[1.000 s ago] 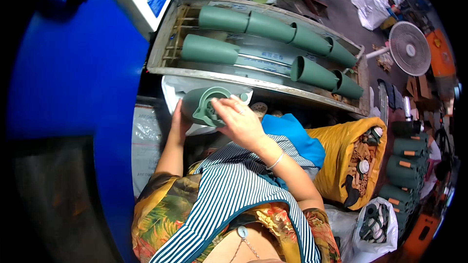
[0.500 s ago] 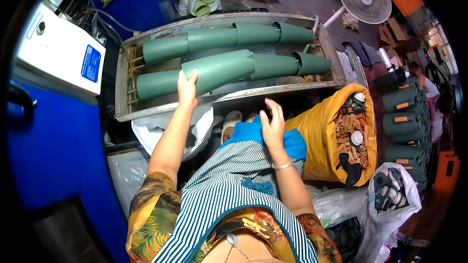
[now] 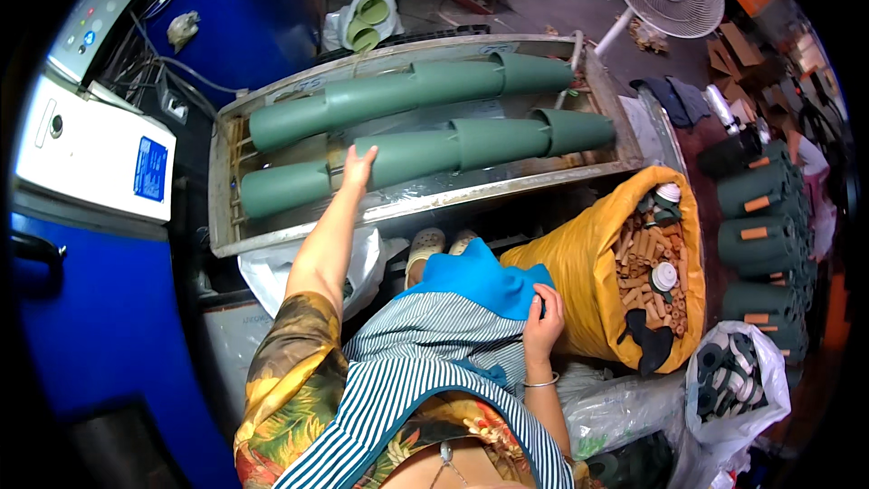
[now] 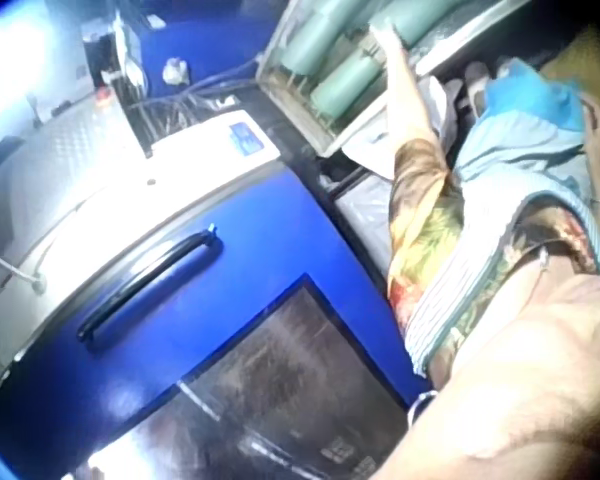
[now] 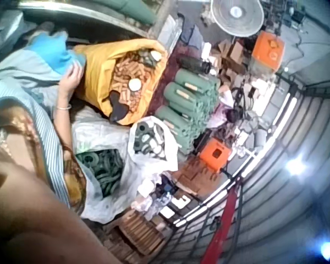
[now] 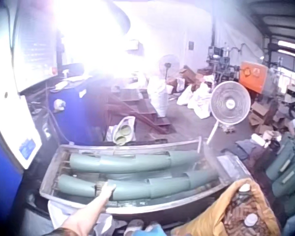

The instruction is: The person picks up green cylindrical housing parts and inserts smaller internal components and black caps into them by hand.

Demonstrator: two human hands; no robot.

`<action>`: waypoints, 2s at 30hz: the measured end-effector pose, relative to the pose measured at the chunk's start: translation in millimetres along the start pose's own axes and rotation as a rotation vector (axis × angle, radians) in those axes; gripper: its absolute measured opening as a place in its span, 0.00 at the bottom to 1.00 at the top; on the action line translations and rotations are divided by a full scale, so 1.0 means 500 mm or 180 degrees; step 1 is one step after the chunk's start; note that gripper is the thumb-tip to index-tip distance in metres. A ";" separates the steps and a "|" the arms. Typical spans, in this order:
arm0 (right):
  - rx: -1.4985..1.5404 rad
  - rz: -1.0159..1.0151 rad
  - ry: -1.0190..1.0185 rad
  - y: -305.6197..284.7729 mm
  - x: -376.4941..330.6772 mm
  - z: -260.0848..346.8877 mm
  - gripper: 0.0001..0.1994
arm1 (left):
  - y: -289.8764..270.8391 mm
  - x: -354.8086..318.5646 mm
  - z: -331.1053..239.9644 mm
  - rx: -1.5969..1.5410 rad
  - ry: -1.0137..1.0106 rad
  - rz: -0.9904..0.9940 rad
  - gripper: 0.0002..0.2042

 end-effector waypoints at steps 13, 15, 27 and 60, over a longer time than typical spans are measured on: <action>-0.0576 0.0153 -0.0416 0.042 -0.008 0.024 0.08 | -0.143 -0.031 -0.049 0.6758 0.2764 0.1681 0.11; -0.0561 0.0151 -0.0462 0.043 -0.014 0.027 0.08 | -0.206 -0.010 -0.137 0.6602 0.2771 0.1212 0.13; -0.0945 0.0162 -0.0739 0.048 -0.033 0.031 0.07 | -0.404 -0.194 -0.417 0.3418 0.1795 0.1245 0.20; -0.2706 0.0592 0.0879 -0.489 0.001 -0.256 0.15 | -0.406 -0.239 -0.381 0.3874 0.2259 0.0385 0.27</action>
Point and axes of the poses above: each hand's wrist, its own x-axis towards the middle knuckle, its own y-axis out of the palm, z = x × y, the point moved 8 cm from there along x, towards the middle knuckle, and after that the axes turned 6 degrees about x, right-handed, at the moved point
